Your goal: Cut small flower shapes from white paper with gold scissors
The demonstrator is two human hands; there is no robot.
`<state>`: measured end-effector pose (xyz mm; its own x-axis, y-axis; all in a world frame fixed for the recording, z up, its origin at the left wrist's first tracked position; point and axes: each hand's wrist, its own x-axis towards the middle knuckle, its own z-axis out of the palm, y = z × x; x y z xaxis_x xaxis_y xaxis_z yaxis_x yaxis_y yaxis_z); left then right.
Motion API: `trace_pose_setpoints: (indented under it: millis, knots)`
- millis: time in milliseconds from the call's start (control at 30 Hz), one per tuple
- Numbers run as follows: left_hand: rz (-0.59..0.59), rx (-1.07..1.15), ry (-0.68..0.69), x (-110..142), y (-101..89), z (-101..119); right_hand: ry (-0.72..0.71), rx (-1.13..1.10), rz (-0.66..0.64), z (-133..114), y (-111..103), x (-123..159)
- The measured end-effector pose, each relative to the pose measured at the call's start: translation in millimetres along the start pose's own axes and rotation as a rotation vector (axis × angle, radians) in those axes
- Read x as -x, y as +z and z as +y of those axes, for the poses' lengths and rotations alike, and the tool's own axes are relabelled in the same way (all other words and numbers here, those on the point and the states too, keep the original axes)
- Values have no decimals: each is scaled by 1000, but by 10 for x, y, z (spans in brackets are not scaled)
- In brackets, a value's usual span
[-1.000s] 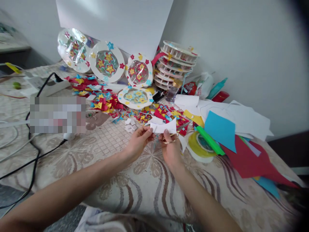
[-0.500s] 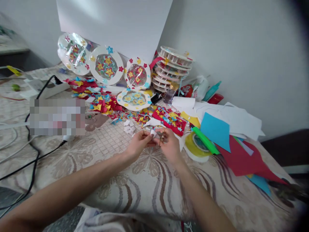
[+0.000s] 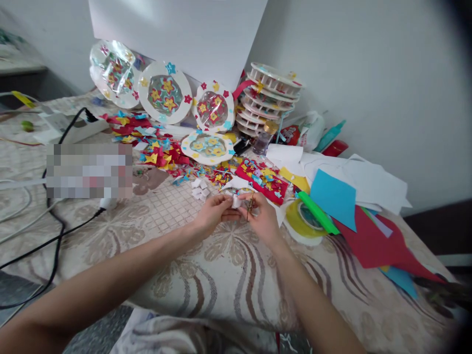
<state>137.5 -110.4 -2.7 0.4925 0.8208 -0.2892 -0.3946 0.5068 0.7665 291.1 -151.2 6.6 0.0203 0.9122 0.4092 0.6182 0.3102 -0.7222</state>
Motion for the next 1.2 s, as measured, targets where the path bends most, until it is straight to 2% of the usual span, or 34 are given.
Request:
trace_pose_setpoints:
  millis: [400, 800, 1000, 1200]
  knots:
    - [-96, -2, -4, -37, -55, -16, -102, 24, -56, 25, -35, -2]
    - [-14, 8, -72, 1, 17, 68, -214, 81, -59, -5, -55, 2]
    - [-67, 5, -36, -1, -14, 58, -238, 120, -70, -31, -67, 2]
    - [-136, -94, 33, -21, -76, 0, -254, 129, -68, -7, -61, 3]
